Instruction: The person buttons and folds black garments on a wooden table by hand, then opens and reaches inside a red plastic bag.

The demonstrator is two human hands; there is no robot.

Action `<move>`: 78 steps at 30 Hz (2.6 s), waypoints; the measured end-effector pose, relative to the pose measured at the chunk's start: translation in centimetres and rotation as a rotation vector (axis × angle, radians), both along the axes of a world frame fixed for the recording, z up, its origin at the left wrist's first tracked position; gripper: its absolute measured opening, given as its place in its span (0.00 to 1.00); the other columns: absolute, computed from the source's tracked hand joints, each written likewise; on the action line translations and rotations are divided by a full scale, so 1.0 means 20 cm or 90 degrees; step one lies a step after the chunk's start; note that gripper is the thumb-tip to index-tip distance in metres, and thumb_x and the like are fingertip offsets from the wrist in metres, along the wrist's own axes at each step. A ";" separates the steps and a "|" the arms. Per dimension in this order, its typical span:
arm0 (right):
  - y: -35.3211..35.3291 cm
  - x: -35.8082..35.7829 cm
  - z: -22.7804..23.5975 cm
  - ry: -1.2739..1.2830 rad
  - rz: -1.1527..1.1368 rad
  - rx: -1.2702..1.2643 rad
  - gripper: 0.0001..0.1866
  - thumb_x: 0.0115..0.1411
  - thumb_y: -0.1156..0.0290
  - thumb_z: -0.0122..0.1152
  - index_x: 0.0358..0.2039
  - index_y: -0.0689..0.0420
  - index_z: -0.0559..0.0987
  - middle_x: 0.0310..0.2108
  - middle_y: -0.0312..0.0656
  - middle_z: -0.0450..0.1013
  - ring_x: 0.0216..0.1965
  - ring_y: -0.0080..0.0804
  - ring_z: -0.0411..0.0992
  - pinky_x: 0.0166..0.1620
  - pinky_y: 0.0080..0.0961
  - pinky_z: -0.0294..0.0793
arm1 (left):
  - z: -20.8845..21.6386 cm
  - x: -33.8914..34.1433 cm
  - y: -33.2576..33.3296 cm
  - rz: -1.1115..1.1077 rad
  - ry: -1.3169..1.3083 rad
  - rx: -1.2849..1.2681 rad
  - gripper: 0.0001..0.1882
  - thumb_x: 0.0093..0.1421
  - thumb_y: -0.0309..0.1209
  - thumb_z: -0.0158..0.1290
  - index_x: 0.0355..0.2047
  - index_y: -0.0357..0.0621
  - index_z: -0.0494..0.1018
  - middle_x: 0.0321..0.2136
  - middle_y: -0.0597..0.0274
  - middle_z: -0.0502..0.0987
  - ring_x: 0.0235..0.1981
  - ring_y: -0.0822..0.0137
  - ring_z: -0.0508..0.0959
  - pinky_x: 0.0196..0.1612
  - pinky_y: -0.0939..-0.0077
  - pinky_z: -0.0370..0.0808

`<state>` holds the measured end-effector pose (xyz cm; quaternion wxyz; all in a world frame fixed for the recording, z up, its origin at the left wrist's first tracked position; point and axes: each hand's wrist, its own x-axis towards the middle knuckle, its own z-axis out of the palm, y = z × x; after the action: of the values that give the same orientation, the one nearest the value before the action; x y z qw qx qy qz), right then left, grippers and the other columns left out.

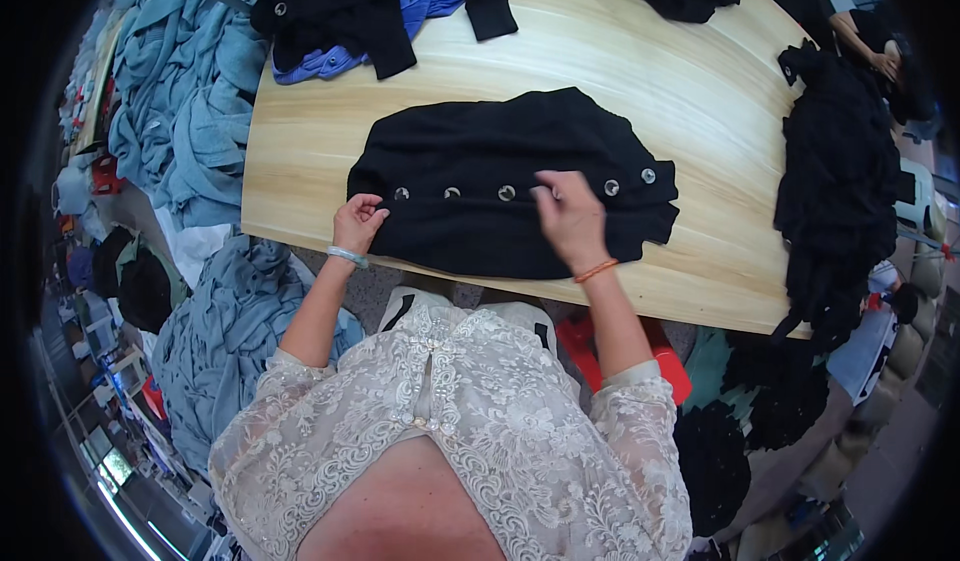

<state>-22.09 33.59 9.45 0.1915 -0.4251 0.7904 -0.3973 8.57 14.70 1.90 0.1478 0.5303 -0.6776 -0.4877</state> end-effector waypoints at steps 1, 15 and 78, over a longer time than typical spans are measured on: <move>-0.06 0.11 0.02 0.031 0.081 -0.024 0.11 0.55 0.70 0.63 0.39 0.54 0.78 0.37 0.42 0.75 0.35 0.41 0.76 0.38 0.32 0.76 | -0.01 0.01 0.01 0.001 0.049 0.044 0.14 0.49 0.22 0.64 0.37 0.37 0.75 0.27 0.68 0.76 0.27 0.79 0.72 0.33 0.83 0.72; -0.36 0.75 -0.21 -0.247 0.220 0.214 0.17 0.49 0.62 0.68 0.36 0.60 0.79 0.34 0.50 0.77 0.40 0.48 0.75 0.44 0.36 0.73 | 0.12 0.03 0.01 -0.214 0.182 0.272 0.06 0.54 0.23 0.61 0.31 0.39 0.75 0.25 0.71 0.76 0.26 0.82 0.72 0.31 0.87 0.70; -0.31 0.92 -0.09 0.076 0.056 0.174 0.11 0.57 0.63 0.59 0.35 0.56 0.77 0.33 0.50 0.74 0.36 0.52 0.74 0.40 0.45 0.73 | -0.05 0.01 -0.26 -0.349 0.130 -0.246 0.06 0.54 0.25 0.50 0.30 0.41 0.77 0.31 0.51 0.77 0.36 0.52 0.76 0.43 0.63 0.74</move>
<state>-3.65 27.42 7.62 0.2176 -0.4523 0.8277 -0.2510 8.78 9.41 0.83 0.1759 0.2395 -0.8563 -0.4224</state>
